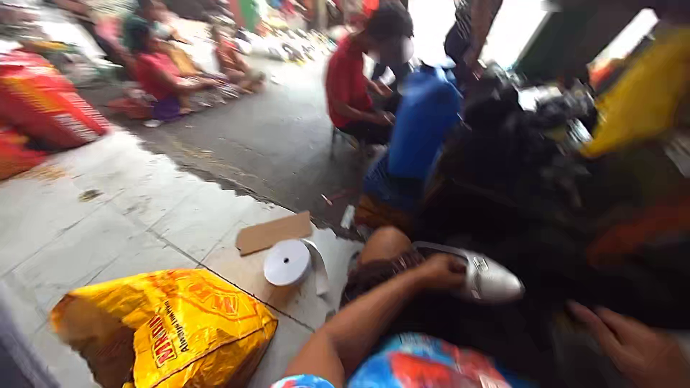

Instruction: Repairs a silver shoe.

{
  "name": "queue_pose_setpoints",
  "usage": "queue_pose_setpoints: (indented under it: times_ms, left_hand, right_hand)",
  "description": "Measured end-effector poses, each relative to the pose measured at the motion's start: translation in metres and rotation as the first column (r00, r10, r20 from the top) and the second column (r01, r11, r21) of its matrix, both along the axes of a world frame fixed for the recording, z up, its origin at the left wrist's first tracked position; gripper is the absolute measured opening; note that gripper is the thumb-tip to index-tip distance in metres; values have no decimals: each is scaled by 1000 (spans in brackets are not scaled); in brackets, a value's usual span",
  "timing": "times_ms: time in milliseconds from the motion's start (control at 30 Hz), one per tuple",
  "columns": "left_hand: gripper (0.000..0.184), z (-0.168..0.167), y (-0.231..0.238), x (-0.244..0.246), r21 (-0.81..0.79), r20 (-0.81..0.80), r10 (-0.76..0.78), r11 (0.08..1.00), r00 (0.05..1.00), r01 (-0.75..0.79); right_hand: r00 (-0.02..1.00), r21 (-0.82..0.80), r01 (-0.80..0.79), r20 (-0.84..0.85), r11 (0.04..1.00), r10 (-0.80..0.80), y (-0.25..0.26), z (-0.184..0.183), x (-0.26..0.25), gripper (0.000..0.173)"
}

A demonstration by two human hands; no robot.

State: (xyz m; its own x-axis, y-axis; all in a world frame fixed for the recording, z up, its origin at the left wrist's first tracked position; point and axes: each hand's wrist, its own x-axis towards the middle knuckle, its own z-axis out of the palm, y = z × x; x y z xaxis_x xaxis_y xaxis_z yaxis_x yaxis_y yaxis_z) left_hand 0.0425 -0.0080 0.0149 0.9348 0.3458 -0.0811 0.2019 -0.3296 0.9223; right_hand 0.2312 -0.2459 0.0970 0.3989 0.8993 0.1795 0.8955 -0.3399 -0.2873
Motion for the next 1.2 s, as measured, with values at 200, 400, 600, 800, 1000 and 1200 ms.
queue_pose_setpoints:
  times_ms: [200, 400, 600, 800, 1000, 1200]
  left_hand:
    - [21, -12, 4, -3, 186, -180, 76, 982, 981, -42]
    - [24, -36, 13, 0, 241, -73, 119, 966, 990, -98]
    - [25, -40, 14, -7, 233, -19, 139, 964, 990, -131]
    - [22, -42, 14, -10, 232, -29, 142, 964, 989, -131]
    - [22, -40, 13, -9, 185, -33, 167, 970, 985, -158]
    - [21, -45, 13, -9, 172, 0, 126, 977, 992, -124]
  right_hand:
    - [908, -236, -234, -400, 943, 125, 14, -33, -39, 49]
    - [848, -359, -311, -522, 880, 87, 11, -59, -40, 48]
    - [806, -368, -256, -591, 894, -12, 1, -39, -27, 47]
    - [836, 201, -84, -519, 976, 179, 22, -51, -22, 26]
    - [840, 244, -125, -490, 962, 234, 58, -61, -32, 16]
    - [644, 343, -123, -686, 931, 337, 49, -64, -23, 10]
